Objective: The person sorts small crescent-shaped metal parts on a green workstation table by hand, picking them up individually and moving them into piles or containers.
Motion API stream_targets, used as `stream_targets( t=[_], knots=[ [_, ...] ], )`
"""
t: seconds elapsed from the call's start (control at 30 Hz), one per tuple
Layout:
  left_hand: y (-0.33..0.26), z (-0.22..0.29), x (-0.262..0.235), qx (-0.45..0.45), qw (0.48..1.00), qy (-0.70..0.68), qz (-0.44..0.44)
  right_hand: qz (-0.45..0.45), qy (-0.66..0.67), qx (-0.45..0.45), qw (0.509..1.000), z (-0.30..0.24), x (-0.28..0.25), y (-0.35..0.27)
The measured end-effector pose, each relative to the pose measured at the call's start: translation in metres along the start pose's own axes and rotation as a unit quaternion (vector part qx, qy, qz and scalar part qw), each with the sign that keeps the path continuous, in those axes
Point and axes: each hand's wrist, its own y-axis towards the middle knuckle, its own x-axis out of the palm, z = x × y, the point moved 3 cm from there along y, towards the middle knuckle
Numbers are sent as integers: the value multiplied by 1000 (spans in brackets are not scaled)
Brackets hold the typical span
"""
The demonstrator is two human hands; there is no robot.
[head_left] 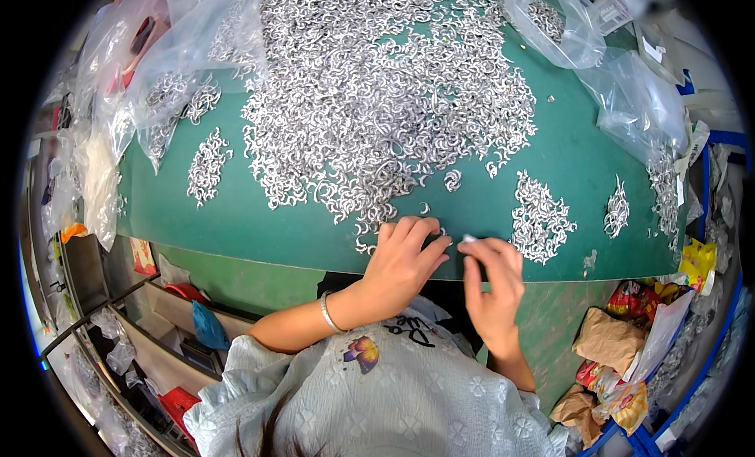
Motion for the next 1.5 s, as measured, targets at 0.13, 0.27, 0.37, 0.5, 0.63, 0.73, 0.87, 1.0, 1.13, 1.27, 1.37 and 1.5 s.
stream_targets(
  t=[0.13,0.27,0.37,0.5,0.63,0.73,0.87,1.0,1.13,1.27,1.37,1.5],
  knots=[
    [-9,1,3,4,1000,2,-2,40,44,62,996,11,-5,0],
    [-15,0,-1,-10,1000,-17,12,4,50,45,998,6,1,-3],
    [-25,-3,-9,-45,998,-13,42,-6,11,30,999,5,4,-7],
    [-40,-7,-19,-70,995,17,63,-44,18,9,999,-6,20,-8],
    [-51,-12,-25,-87,993,28,78,-69,72,6,995,-13,31,-12],
    [-61,-16,-30,-106,990,31,93,-78,27,-44,996,-16,32,-6],
    [-67,-20,-36,-124,987,21,99,-161,-7,-88,983,-22,46,-1],
    [-79,-31,-41,-140,982,39,123,-93,-86,-68,990,-7,39,4],
    [-82,-40,-50,-158,975,48,149,-260,76,-143,952,-37,59,4],
    [-85,-47,-59,-171,968,59,174,-275,-14,-185,943,-40,72,16],
    [-89,-49,-60,-175,967,56,174,-259,-108,-161,946,-28,70,43],
    [-89,-50,-59,-163,971,39,171,-190,-132,-127,965,-17,60,65]
  ],
)
